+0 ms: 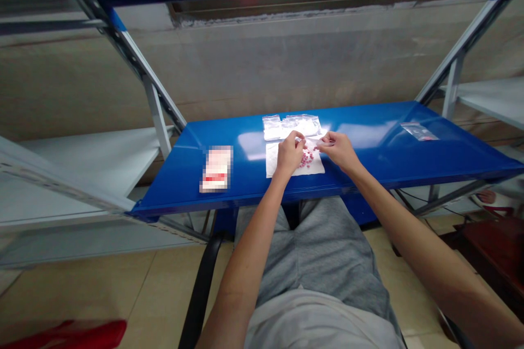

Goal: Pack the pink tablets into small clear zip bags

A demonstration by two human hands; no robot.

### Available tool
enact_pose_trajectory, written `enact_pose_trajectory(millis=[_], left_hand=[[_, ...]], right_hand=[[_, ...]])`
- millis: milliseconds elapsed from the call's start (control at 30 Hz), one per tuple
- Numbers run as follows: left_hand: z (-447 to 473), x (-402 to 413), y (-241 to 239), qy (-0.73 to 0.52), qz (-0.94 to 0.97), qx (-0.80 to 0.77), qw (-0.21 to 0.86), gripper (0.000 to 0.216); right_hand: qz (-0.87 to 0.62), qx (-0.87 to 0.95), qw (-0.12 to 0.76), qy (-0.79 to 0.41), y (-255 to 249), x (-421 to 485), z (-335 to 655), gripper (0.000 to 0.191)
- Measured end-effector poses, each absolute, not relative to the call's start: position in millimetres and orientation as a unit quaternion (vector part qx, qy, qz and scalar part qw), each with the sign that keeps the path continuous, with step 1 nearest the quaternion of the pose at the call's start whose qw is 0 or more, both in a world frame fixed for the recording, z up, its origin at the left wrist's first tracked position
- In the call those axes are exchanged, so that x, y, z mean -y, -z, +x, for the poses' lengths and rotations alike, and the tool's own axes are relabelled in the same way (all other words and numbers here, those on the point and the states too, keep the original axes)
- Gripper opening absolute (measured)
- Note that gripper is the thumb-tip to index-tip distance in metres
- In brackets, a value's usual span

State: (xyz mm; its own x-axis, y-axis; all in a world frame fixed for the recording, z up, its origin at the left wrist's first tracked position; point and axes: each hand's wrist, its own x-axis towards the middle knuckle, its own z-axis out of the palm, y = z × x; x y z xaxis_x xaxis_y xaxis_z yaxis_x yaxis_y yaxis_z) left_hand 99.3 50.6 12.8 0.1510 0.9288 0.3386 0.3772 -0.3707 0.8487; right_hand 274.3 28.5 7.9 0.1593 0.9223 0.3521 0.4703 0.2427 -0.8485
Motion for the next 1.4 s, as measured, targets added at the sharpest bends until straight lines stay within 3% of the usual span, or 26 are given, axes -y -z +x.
enact_pose_trajectory(millis=[367,600,900,1400], left_hand=[[101.1,-50.7,-14.6,-0.460,0.690,-0.456,0.323,0.011],[102.2,-50.8,-13.5,-0.447,0.688,-0.467,0.329,0.011],[104.8,-47.3,-17.1,-0.443,0.694,-0.473,0.314,0.012],[99.3,-48.6,-18.9,-0.428,0.710,-0.482,0.282,0.009]], right_hand=[[-0.554,0.612,0.519,-0.221,-8.3,-33.8,270.0,0.020],[-0.575,0.616,0.492,-0.218,-6.1,-33.5,273.9,0.023],[-0.592,0.652,0.457,-0.128,-10.2,-29.7,266.6,0.011],[-0.590,0.681,0.413,-0.129,-5.5,-34.9,269.7,0.015]])
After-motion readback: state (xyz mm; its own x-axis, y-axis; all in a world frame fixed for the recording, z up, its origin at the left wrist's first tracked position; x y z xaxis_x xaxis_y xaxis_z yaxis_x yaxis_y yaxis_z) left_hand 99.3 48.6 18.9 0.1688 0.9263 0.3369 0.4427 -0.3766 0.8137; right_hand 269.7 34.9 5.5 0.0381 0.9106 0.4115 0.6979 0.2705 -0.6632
